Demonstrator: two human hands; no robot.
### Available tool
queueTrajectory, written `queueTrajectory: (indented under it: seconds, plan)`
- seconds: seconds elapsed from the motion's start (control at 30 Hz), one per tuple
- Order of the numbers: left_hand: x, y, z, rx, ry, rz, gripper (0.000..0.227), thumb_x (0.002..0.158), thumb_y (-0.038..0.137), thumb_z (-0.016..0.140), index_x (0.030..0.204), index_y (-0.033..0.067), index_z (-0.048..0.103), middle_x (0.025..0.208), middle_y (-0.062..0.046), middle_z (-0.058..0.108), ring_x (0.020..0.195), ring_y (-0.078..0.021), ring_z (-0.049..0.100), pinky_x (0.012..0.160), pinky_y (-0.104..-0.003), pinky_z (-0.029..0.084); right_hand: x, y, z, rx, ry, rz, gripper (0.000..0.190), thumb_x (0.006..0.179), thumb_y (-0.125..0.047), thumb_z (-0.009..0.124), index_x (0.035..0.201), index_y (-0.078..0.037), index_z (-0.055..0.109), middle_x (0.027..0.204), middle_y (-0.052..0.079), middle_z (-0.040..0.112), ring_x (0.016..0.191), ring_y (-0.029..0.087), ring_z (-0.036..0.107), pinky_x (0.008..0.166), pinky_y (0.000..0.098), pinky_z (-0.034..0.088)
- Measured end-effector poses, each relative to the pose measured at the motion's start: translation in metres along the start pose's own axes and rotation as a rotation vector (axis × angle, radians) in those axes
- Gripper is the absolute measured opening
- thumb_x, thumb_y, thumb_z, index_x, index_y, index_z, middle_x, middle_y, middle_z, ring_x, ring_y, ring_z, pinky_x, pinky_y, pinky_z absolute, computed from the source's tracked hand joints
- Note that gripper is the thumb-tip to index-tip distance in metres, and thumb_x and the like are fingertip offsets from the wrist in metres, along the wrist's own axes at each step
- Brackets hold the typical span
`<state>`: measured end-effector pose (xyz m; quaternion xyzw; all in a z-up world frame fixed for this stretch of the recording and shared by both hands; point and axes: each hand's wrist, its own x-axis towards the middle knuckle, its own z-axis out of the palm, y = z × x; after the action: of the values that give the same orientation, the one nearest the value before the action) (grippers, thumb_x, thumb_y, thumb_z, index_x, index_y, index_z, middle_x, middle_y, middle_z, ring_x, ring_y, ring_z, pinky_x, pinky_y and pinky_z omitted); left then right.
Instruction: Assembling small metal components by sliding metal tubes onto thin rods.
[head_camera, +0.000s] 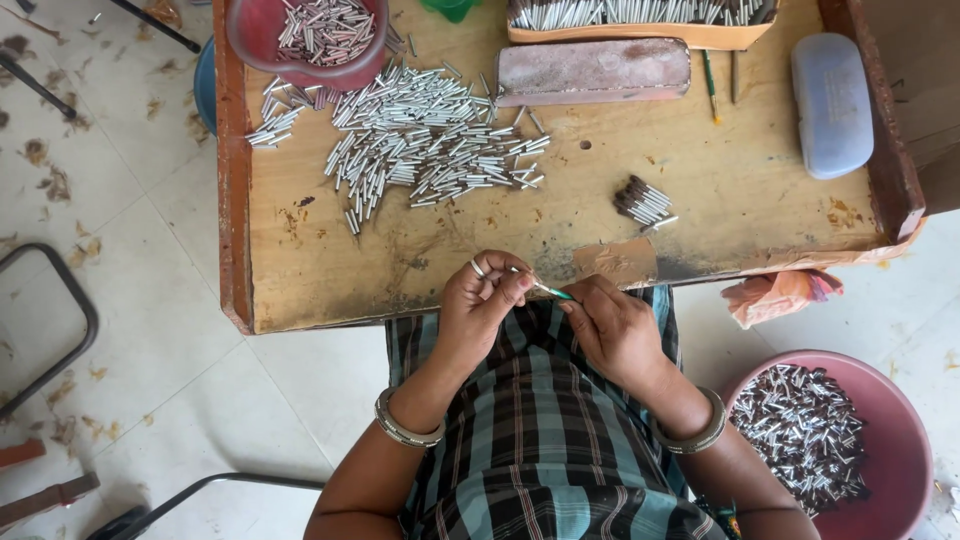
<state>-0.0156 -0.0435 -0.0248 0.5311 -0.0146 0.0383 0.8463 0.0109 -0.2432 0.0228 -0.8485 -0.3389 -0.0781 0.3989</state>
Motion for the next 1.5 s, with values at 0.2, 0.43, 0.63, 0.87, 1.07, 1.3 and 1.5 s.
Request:
queueTrajectory:
  seconds: [0.2,0.43,0.63,0.87,1.07,1.3,1.5]
  plan:
    - [0.004,0.007,0.018,0.115,-0.021,0.208,0.012,0.095,-0.001,0.075,0.100,0.0058,0.067,0.113,-0.003,0.064,0.094,-0.0067,0.065,0.078,-0.023,0.055,-0.005,0.002,-0.004,0.097,-0.015,0.108,0.012,0.096,-0.008,0.067,0.106,0.000,0.067,0.088,0.011,0.066,0.071,0.028,0.067,0.062,0.0372,0.053]
    - [0.007,0.010,0.018,0.269,-0.057,0.222,0.015,0.089,0.002,0.079,0.089,0.0061,0.064,0.112,-0.004,0.064,0.095,-0.0075,0.068,0.076,-0.024,0.060,-0.007,0.017,-0.012,0.169,-0.155,0.313,0.022,0.084,-0.013,0.078,0.102,-0.002,0.073,0.073,0.010,0.064,0.057,0.024,0.060,0.055,0.0352,0.048]
    - [0.008,-0.003,0.011,0.093,-0.218,-0.006,0.015,0.111,0.017,0.064,0.097,0.0094,0.067,0.114,-0.002,0.070,0.089,-0.0068,0.061,0.080,-0.024,0.055,-0.015,0.034,-0.010,0.505,0.039,-0.071,0.017,0.093,-0.019,0.077,0.087,-0.006,0.068,0.080,0.004,0.067,0.071,0.019,0.067,0.064,0.0319,0.051]
    - [0.027,0.011,0.039,0.637,-0.220,0.167,0.017,0.096,0.015,0.074,0.112,0.0097,0.074,0.107,-0.004,0.067,0.089,-0.0135,0.065,0.076,-0.027,0.056,-0.008,0.042,-0.030,0.297,-0.023,0.083,0.017,0.092,-0.016,0.075,0.099,-0.001,0.067,0.093,0.010,0.070,0.080,0.027,0.071,0.069,0.0360,0.056]
    - [0.058,0.022,-0.012,1.178,-0.011,0.421,0.027,0.096,0.020,0.075,0.122,0.0120,0.072,0.104,-0.004,0.070,0.088,-0.0165,0.067,0.078,-0.027,0.060,0.021,0.056,-0.057,-0.411,0.019,0.212,0.025,0.091,-0.025,0.075,0.108,-0.007,0.071,0.098,0.011,0.070,0.077,0.032,0.071,0.064,0.0421,0.056]
    - [0.067,0.078,-0.036,1.410,0.169,0.320,0.017,0.096,0.019,0.074,0.112,0.0150,0.078,0.105,-0.004,0.071,0.081,-0.0206,0.066,0.070,-0.033,0.056,0.026,0.070,-0.072,-0.507,0.034,0.123,0.025,0.090,-0.020,0.071,0.113,-0.011,0.071,0.105,0.009,0.066,0.079,0.032,0.070,0.068,0.0416,0.057]
    - [0.098,0.065,-0.035,1.580,-0.051,0.308,0.015,0.095,0.022,0.074,0.108,0.0143,0.078,0.108,-0.005,0.070,0.078,-0.0198,0.067,0.073,-0.036,0.057,0.022,0.088,-0.065,-0.598,0.013,0.136,0.015,0.093,-0.021,0.072,0.103,-0.010,0.069,0.102,0.008,0.066,0.075,0.032,0.071,0.066,0.0425,0.057]
